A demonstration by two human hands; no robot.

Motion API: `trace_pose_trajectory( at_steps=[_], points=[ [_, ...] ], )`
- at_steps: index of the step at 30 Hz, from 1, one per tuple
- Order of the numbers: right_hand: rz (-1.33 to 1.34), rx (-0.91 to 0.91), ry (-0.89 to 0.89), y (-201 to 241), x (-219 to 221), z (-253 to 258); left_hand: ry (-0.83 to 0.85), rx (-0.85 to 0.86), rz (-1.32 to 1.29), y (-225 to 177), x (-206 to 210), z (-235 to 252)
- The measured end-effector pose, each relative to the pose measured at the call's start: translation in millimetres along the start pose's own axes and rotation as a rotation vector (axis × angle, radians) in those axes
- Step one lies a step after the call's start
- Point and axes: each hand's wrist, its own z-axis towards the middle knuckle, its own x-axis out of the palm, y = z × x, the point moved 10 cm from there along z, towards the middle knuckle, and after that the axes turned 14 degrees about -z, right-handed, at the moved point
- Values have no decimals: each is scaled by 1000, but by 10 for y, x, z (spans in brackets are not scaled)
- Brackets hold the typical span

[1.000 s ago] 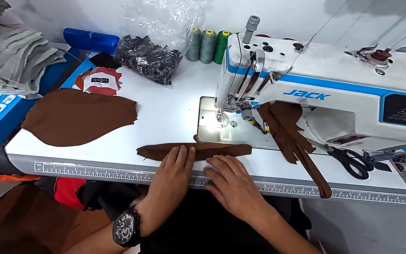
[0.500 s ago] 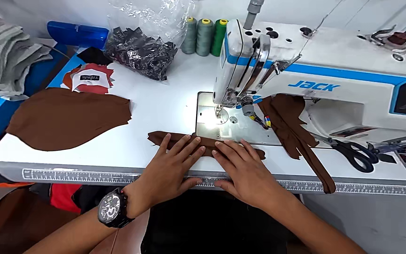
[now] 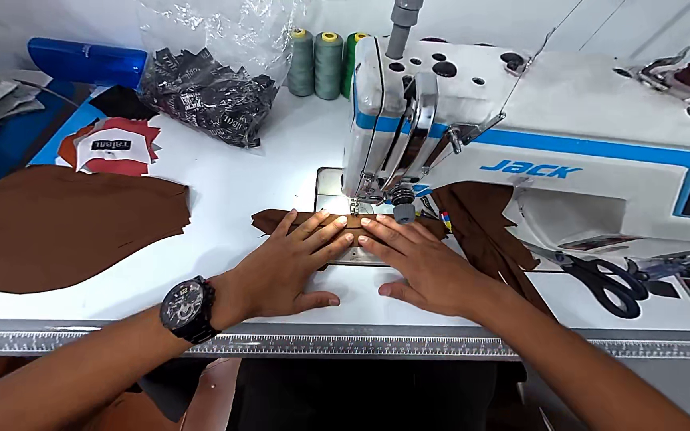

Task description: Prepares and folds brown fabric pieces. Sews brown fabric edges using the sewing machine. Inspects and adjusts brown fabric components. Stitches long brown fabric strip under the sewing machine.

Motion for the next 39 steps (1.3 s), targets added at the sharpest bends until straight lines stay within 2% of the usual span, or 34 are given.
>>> trace_pose_trajectory(
  at_steps=[13, 24, 31, 33, 35, 39],
  points=[
    [-2, 55, -44, 46, -4, -32, -34, 1, 4, 0, -34, -62],
    [-6, 74, 51, -232, 51, 115, -3, 35, -2, 247, -104, 161],
    [-8, 75, 24, -207, 33, 128, -3, 28, 7, 248, -86, 164],
    [-7, 76, -57, -204, -69, 93, -4, 38, -2, 256, -71, 168],
    [0, 185, -231, -350, -333, -40, -13, 56, -14, 257, -78, 157],
    [165, 650, -387, -1116, -589, -515, -103, 168, 2, 138, -201, 155]
  ],
)
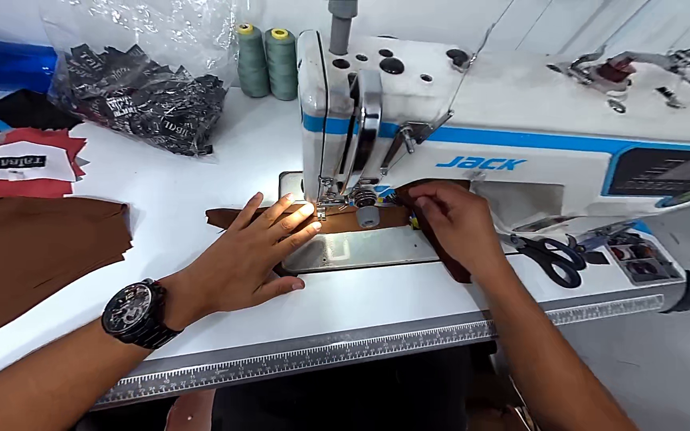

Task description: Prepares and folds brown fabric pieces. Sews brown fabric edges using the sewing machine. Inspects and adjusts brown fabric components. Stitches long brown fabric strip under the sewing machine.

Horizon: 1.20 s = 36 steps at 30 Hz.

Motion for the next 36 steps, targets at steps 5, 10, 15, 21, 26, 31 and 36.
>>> trace_pose_trajectory(
  at_steps=[5, 10, 15, 21, 26, 31, 36],
  points=[
    [-36, -176, 193, 129, 288, 133, -68, 122, -34, -122, -96, -17],
    [-110, -275, 251, 71, 385, 112, -101, 210, -11, -203, -153, -73],
    [-243, -279, 190, 29, 181, -246, -133, 192, 10, -653, -99, 116],
    [-182, -42, -16, -8, -281, -719, -138, -110, -67, -948, 366, 1240],
    [-202, 66, -13, -107, -145, -1104, 16, -518, -90, -546, 562, 1806],
    [-207, 32, 18, -604, -261, -1157, 9, -255, -92, -963, 807, 1841],
    [-219, 94, -119, -663, -459, -1125, -149, -81, -292, -1247, 655, 1602]
  ],
)
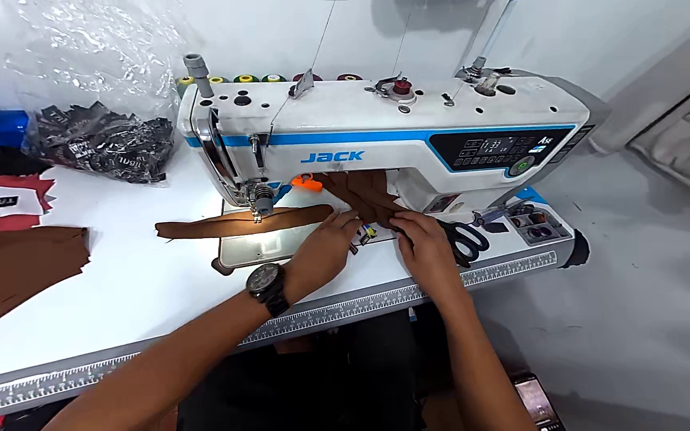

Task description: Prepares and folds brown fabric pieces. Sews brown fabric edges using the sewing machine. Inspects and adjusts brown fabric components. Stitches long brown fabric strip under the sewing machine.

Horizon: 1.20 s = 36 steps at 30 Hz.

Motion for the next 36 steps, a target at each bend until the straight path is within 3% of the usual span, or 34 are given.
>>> trace_pose_trajectory(
  at_steps=[3, 6, 14, 19, 22, 25, 29, 36],
  points=[
    [42, 68, -70, 148, -129, -1, -73, -22, -102, -20, -324, -268],
    [57, 49, 29, 306, -30, 24, -97, -26, -42, 17, -630, -650],
    [-18, -4, 79, 605, 158, 300, -96, 19, 68, 49, -939, -1264],
    [158, 93, 29, 459, 156, 394, -187, -41, 56, 210, -1438, -1473],
    [615, 298, 160, 637, 165, 384, -246, -141, -140, 412, -1679, -1529],
    [968, 357, 398, 1229, 285, 278, -263, -338, -579, 575, -1610, -1491],
    [1066, 361, 528, 1689, 414, 255, -287, -383, -894, 554, -1446, -1413],
    [1116, 332, 621, 1883, 521, 203, -325, -448, -927, 739, -1355, -1458]
  ],
)
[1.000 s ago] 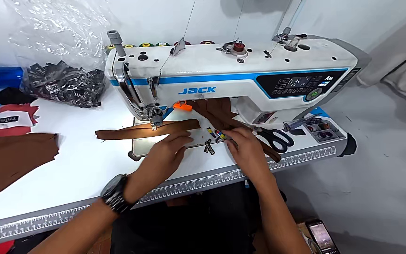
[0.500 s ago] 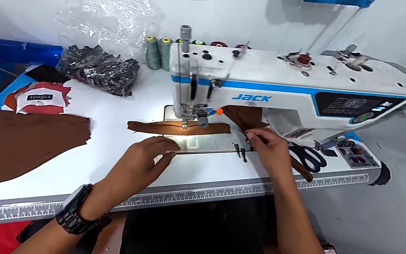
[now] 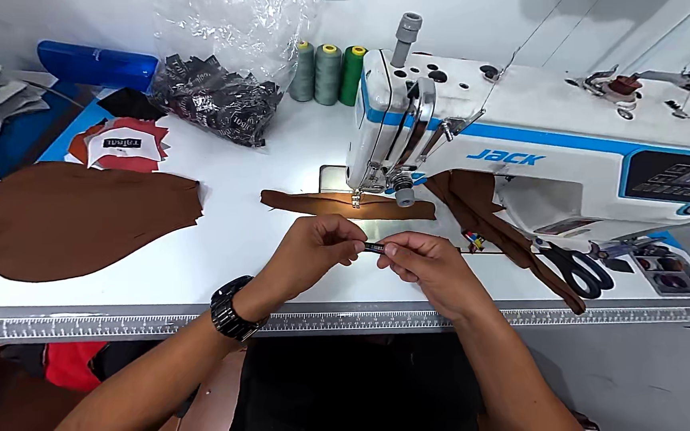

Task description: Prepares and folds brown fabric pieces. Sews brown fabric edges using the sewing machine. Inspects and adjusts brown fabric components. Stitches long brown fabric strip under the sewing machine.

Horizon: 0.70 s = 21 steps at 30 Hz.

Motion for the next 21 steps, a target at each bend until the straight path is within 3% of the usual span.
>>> trace_pose_trajectory(
  at_steps=[4, 6, 9, 13, 17, 21],
  points=[
    [-587, -189, -173, 115, -368, 88, -65, -67, 47, 48, -159, 37],
    [-795, -352, -174, 224, -438, 192, -71, -47, 156, 21, -236, 129],
    [-1033, -669, -96, 367, -305, 349, -24, 48, 357, 5, -341, 414],
    [-1201, -1048, -130, 413, -29, 417, -12, 60, 541, 20, -361, 718],
    [-1236, -1114, -144, 275, 68, 556, -38, 143, 757, -26, -289, 778],
    [-1284, -974, -61, 72, 84, 709, -48, 283, 864, -39, -241, 739]
  ],
)
